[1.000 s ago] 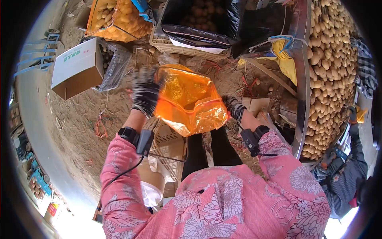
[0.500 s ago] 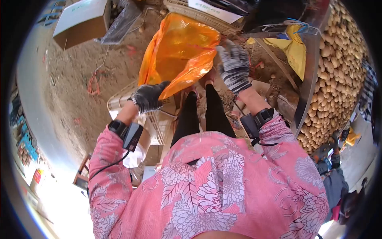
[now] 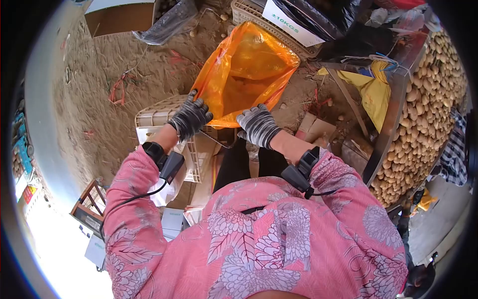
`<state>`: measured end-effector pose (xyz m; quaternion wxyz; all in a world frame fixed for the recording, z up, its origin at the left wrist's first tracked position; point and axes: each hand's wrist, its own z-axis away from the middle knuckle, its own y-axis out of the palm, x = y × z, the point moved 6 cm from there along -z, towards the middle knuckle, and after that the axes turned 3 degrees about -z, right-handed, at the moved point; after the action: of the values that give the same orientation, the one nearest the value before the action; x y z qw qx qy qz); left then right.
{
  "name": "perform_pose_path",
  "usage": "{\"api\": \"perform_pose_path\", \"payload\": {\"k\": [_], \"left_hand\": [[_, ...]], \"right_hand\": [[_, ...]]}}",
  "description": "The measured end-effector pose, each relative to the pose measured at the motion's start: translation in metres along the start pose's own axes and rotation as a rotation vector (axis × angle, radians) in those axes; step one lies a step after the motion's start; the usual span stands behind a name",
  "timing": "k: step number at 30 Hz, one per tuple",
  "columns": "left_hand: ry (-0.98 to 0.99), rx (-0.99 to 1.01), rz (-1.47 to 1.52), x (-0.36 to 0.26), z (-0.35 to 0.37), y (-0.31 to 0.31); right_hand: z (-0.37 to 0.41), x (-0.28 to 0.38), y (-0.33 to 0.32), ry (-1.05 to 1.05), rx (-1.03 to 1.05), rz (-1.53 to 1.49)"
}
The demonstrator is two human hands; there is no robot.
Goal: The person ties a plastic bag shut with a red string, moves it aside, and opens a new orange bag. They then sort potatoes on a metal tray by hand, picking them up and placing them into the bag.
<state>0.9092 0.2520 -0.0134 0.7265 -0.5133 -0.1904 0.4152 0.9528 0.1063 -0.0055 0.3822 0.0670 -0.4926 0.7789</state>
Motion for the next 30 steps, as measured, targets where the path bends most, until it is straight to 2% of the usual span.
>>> {"api": "perform_pose_path", "payload": {"k": [1, 3, 7, 11, 13, 15, 17, 18, 20, 21, 23, 24, 25, 27, 28, 29, 30], "left_hand": [[-0.005, -0.003, 0.006, 0.004, -0.002, -0.004], [0.105, -0.078, -0.068, 0.005, -0.002, -0.018], [0.132, 0.070, -0.101, 0.015, -0.003, -0.025], [-0.025, 0.209, -0.078, 0.035, 0.001, -0.008], [-0.113, 0.022, -0.043, 0.040, 0.005, -0.017], [-0.161, -0.031, 0.036, 0.039, 0.009, -0.016], [-0.322, -0.163, 0.090, 0.042, 0.018, -0.015], [-0.323, -0.161, 0.095, 0.040, 0.022, -0.008], [-0.407, -0.355, 0.191, 0.042, 0.030, -0.002], [-0.404, -0.354, 0.201, 0.037, 0.030, 0.005], [-0.488, -0.645, 0.206, 0.033, 0.038, 0.001], [-0.570, -0.660, 0.266, 0.030, 0.041, 0.004], [-0.572, -0.660, 0.271, 0.020, 0.039, 0.003], [-0.861, -0.835, 0.591, 0.017, 0.050, 0.013], [-0.980, -0.766, 0.758, 0.016, 0.057, 0.039], [-0.989, -0.764, 0.756, 0.018, 0.061, 0.056], [-1.001, -0.840, 1.213, 0.028, 0.063, 0.087]], "right_hand": [[-0.002, -0.003, 0.000, -0.003, 0.007, 0.004], [-0.003, -0.009, -0.001, 0.013, 0.064, -0.038], [-0.001, 0.001, -0.011, -0.022, 0.121, -0.078], [0.001, 0.024, -0.023, -0.094, 0.202, -0.176], [0.001, 0.025, -0.014, -0.110, 0.202, -0.174], [0.004, 0.030, -0.010, -0.159, 0.122, -0.207], [0.012, 0.037, -0.006, -0.161, 0.147, -0.211], [0.016, 0.041, -0.005, -0.162, 0.146, -0.213], [0.026, 0.050, 0.000, -0.128, 0.224, -0.182], [0.030, 0.053, 0.009, -0.122, 0.231, -0.186], [0.035, 0.053, 0.020, -0.133, 0.039, -0.058], [0.035, 0.053, 0.024, -0.139, 0.083, -0.051], [0.035, 0.047, 0.033, -0.138, 0.088, -0.051], [0.031, 0.030, 0.053, -0.178, -0.172, 0.048], [0.027, 0.024, 0.072, -0.142, -0.132, 0.116], [0.029, 0.019, 0.088, -0.150, -0.129, 0.115], [0.033, 0.015, 0.097, -0.184, -0.200, 0.175]]}}
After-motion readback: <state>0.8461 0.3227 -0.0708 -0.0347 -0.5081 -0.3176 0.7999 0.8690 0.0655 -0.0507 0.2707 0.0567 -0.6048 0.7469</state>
